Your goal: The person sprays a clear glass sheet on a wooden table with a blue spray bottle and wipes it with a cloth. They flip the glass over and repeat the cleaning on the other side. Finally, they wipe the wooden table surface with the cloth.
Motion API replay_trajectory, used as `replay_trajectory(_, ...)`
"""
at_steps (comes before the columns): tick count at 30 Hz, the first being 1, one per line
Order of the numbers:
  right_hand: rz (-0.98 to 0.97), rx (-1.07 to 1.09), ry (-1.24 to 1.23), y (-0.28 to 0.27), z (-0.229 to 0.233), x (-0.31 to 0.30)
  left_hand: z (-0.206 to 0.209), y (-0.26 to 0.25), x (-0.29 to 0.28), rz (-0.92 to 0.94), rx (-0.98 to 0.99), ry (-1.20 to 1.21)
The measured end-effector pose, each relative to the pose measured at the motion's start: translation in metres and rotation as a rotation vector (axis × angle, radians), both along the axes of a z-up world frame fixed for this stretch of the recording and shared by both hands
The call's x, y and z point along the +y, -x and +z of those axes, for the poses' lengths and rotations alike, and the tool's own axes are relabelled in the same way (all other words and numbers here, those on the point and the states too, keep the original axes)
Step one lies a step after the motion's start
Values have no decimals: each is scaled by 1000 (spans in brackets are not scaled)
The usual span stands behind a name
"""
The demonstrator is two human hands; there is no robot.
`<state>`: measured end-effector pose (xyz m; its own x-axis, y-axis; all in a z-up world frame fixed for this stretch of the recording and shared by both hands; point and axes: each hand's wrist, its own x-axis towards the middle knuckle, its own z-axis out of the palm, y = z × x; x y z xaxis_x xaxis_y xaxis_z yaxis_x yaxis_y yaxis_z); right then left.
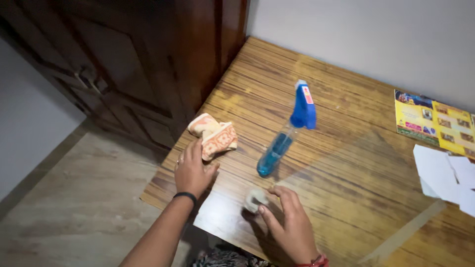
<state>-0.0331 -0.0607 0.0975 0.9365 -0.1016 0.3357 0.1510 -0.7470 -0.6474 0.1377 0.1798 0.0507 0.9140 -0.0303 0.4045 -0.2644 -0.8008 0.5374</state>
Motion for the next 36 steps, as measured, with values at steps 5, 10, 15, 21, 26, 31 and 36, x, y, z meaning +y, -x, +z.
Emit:
replay_trajectory(5, 40, 364, -240, -4, 15, 30, -1, -40, 19, 39, 393, -41)
replay_trajectory(10, -1, 468, -948, 15, -11, 37, 24, -11, 17, -404, 276, 660)
replay_trajectory(15, -59, 317, -689, 26, 5, 49, 85, 80, 13, -753, 734, 1227)
replay_trajectory(21, 185, 230, -747, 58, 16, 10, 133, 131, -31, -1041, 760, 1295)
replay_trajectory(26, 62, 201, -920, 103, -11, -74, 136, 159, -89, -796, 582, 1174)
replay_trajectory(31, -209, 178, -732, 155, -10, -147, 129, 183, -145, -713, 570, 1201)
replay_trajectory(36, -224, 142, -532, 181, 16, -192, 120, 199, -191, -670, 673, 1296)
